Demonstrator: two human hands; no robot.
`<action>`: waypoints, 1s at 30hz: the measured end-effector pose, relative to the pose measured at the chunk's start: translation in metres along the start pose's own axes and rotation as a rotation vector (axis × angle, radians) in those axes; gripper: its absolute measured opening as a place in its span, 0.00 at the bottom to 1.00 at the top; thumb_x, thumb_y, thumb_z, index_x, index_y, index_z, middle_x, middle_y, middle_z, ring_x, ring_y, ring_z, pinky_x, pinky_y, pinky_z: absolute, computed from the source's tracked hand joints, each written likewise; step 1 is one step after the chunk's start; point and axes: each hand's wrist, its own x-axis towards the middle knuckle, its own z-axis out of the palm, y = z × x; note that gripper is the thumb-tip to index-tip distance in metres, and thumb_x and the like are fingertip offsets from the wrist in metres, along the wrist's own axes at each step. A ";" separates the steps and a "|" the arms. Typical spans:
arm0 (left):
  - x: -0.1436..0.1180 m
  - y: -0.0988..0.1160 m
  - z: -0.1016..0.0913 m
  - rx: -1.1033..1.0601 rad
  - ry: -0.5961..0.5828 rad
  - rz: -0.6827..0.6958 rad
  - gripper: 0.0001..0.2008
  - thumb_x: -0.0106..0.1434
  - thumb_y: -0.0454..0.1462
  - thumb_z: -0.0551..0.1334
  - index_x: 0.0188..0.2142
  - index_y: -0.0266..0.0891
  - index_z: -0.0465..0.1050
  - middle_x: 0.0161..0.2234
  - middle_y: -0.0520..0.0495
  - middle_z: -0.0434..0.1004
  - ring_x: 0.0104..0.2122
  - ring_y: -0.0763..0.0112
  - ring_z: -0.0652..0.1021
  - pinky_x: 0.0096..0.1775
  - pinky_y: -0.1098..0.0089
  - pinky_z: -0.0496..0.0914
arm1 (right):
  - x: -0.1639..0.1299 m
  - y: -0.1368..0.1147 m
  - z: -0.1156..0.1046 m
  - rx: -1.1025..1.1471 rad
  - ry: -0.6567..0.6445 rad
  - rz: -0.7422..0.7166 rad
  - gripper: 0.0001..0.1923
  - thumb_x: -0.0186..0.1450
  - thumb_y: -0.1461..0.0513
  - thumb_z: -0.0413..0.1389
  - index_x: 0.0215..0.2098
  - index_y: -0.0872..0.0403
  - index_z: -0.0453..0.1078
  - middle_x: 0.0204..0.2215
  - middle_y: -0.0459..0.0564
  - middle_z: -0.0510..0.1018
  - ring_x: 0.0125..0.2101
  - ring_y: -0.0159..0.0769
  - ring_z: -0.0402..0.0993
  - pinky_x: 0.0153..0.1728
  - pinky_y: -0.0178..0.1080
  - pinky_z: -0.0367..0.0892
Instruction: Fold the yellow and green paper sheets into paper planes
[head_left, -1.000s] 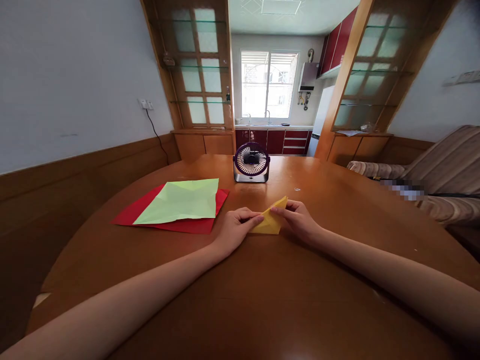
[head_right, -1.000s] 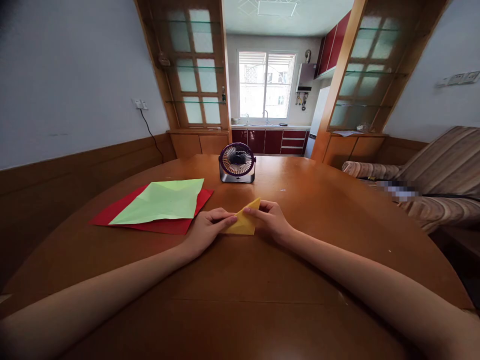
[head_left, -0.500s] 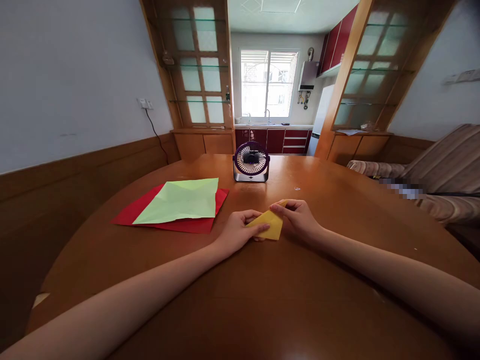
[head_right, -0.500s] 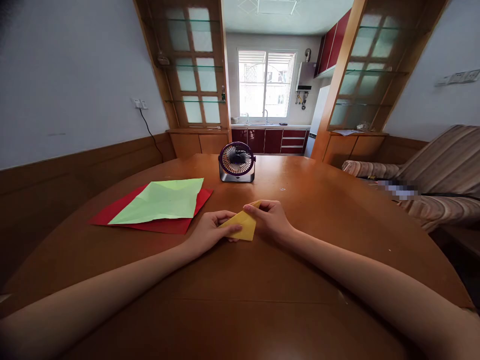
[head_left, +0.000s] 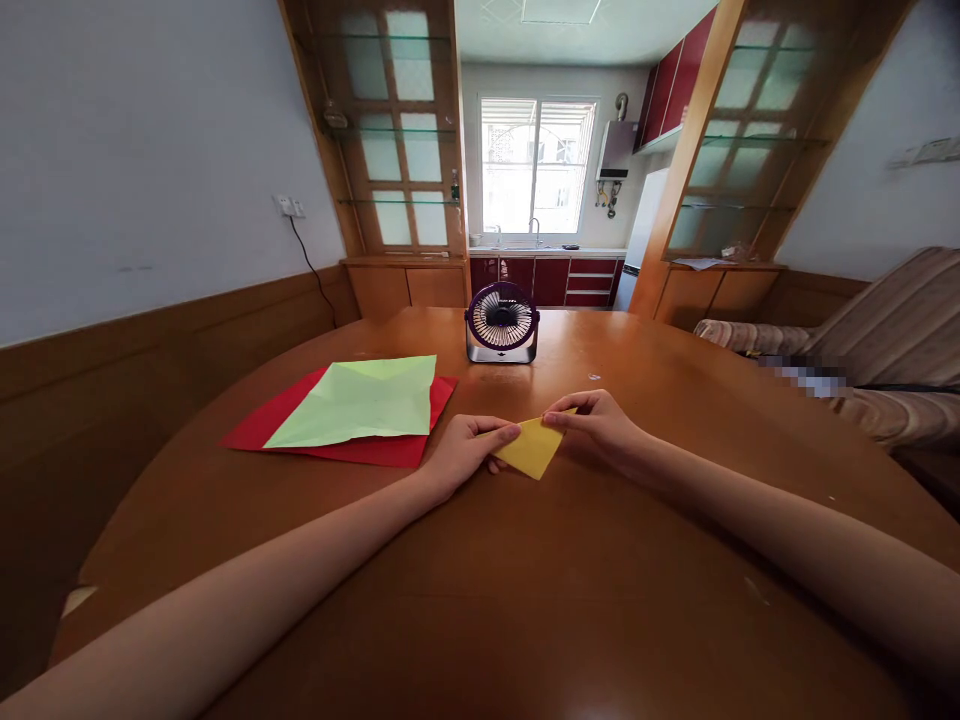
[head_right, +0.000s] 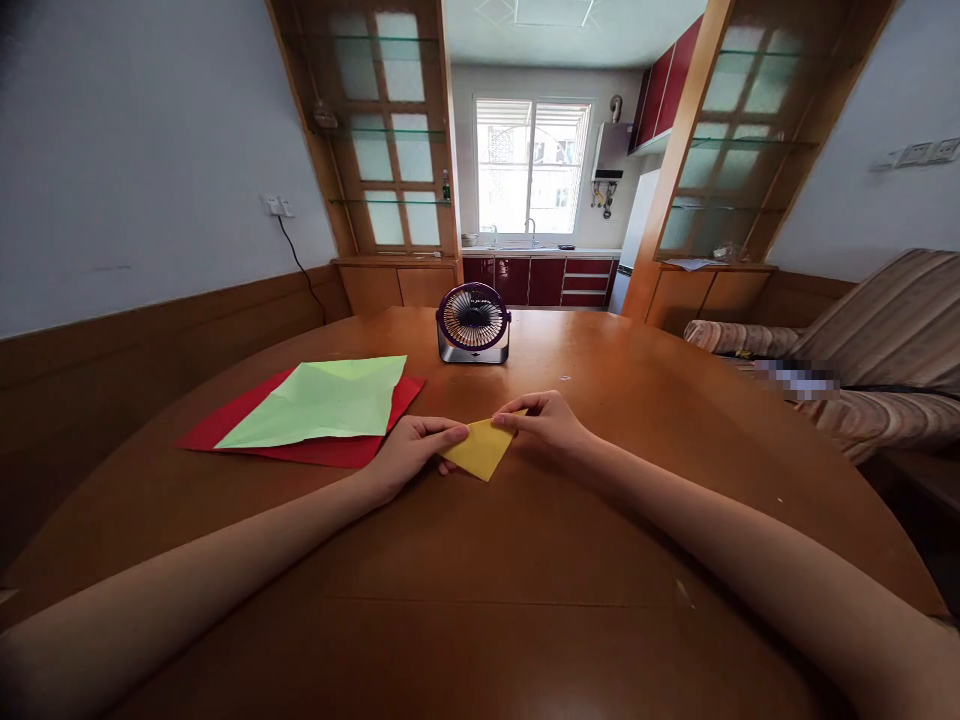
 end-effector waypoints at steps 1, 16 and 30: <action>0.001 -0.001 -0.001 0.019 0.004 0.003 0.18 0.56 0.48 0.67 0.36 0.35 0.81 0.28 0.47 0.79 0.23 0.75 0.74 0.25 0.75 0.67 | 0.000 0.001 -0.001 -0.008 -0.012 0.022 0.11 0.51 0.56 0.68 0.27 0.55 0.78 0.24 0.47 0.78 0.26 0.30 0.71 0.30 0.36 0.65; 0.006 -0.004 -0.016 0.972 0.184 0.245 0.11 0.66 0.41 0.59 0.36 0.41 0.81 0.35 0.46 0.78 0.39 0.62 0.75 0.39 0.65 0.68 | 0.003 0.022 -0.003 -0.461 -0.138 -0.176 0.08 0.60 0.59 0.60 0.33 0.56 0.72 0.28 0.47 0.76 0.30 0.32 0.70 0.30 0.35 0.64; 0.012 -0.018 -0.015 1.204 -0.211 0.489 0.22 0.68 0.29 0.48 0.58 0.39 0.68 0.60 0.44 0.66 0.60 0.67 0.67 0.60 0.63 0.63 | -0.001 0.017 -0.001 -0.671 -0.170 -0.329 0.07 0.62 0.62 0.55 0.31 0.55 0.74 0.30 0.49 0.77 0.31 0.33 0.72 0.35 0.36 0.66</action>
